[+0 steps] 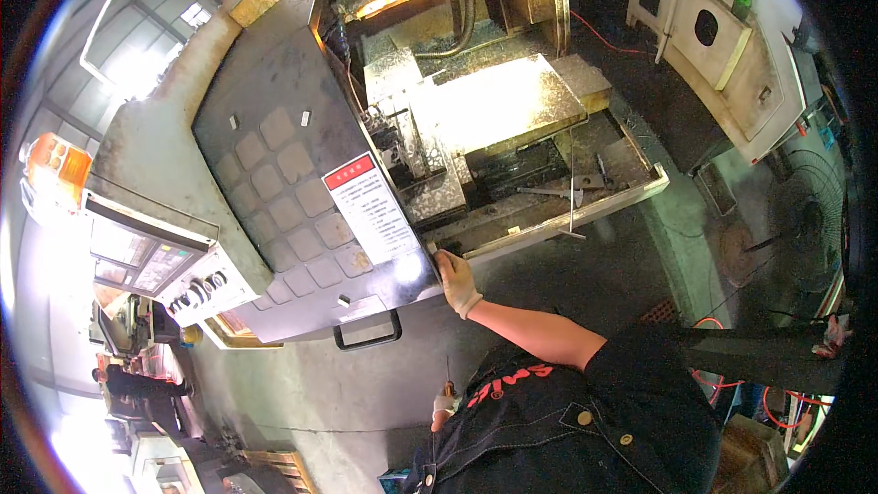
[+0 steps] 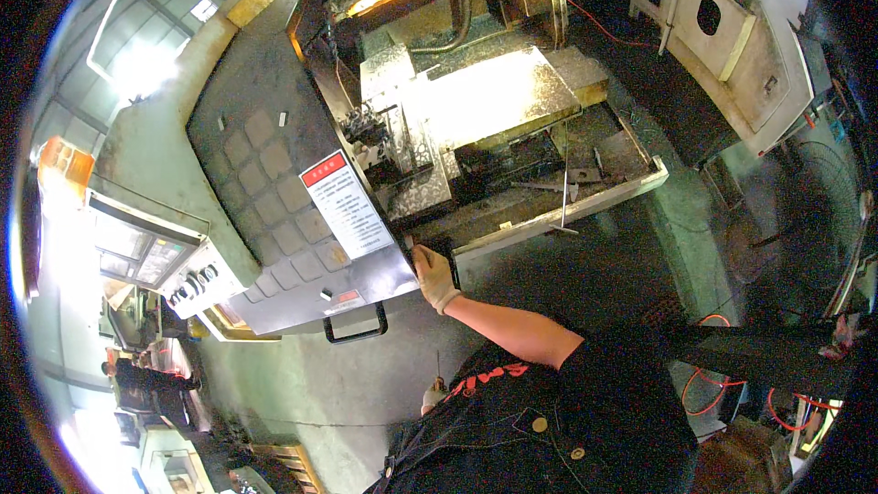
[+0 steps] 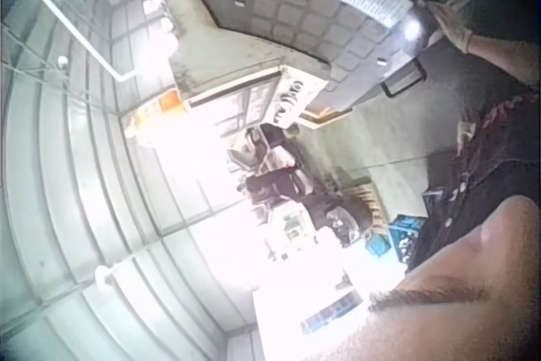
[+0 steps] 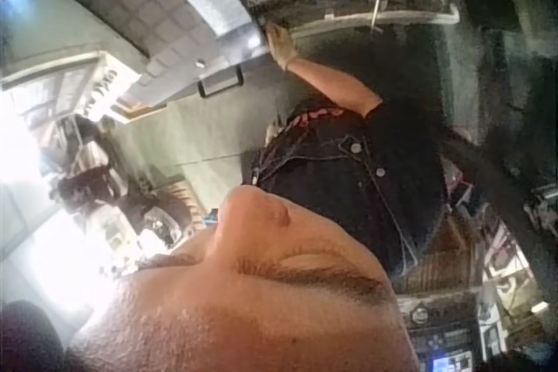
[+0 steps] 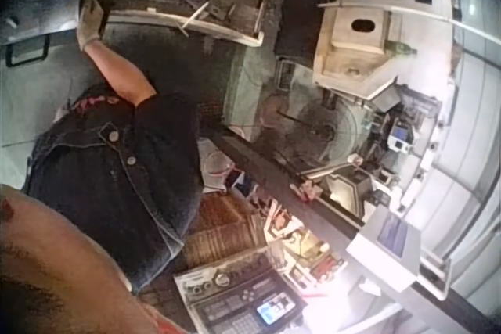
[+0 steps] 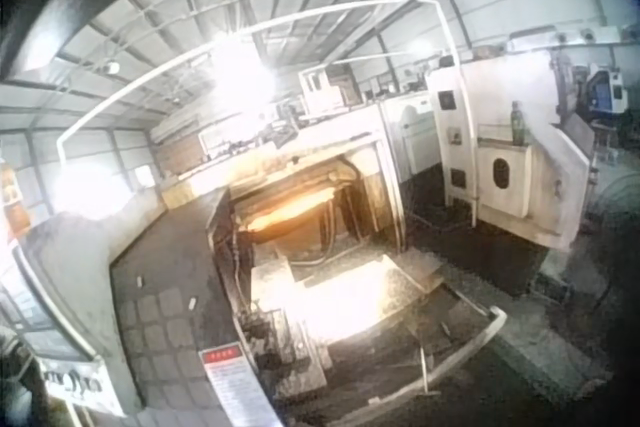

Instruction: The person operates a metalworking machine, repeatedly opening the safety door, inserting a metal ring into the chuck, and closing the door. They use a screwdriver to assist with the insertion and removal of the rings. The person also interacts with the machine's control panel.

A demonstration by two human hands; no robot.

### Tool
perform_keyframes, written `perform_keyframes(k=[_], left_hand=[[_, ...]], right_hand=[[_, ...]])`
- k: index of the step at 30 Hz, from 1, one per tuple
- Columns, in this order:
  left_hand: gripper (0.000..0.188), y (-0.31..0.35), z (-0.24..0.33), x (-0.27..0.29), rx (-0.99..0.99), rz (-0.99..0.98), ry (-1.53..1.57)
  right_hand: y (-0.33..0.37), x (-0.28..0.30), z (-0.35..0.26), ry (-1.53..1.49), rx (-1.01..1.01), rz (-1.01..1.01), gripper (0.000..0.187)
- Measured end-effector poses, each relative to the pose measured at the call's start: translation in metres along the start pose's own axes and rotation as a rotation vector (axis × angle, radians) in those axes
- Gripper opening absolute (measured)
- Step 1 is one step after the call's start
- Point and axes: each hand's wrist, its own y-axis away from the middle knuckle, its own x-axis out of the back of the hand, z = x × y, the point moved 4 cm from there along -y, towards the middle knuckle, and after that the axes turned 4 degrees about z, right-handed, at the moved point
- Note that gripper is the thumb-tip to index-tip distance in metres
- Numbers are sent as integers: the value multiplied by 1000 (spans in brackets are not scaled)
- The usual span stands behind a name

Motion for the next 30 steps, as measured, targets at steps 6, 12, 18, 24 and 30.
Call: perform_keyframes(k=[6, 12, 18, 24, 30], left_hand=[[44, -1, 17, 13, 40, 37, 62], [38, -24, -8, 11, -51, 28, 418], [36, -19, -1, 21, -51, -75, 454], [45, -20, -2, 32, -168, -40, 54], [47, -27, -15, 42, -52, -84, 137]], right_hand=[[0, 3, -6, -127, 124, 140, 41], [2, -6, -11, -165, 18, 11, 37], [-4, -7, -3, -138, 99, 41, 32], [-4, -12, 9, -168, 129, 123, 32], [5, -13, -6, -107, 134, 141, 35]])
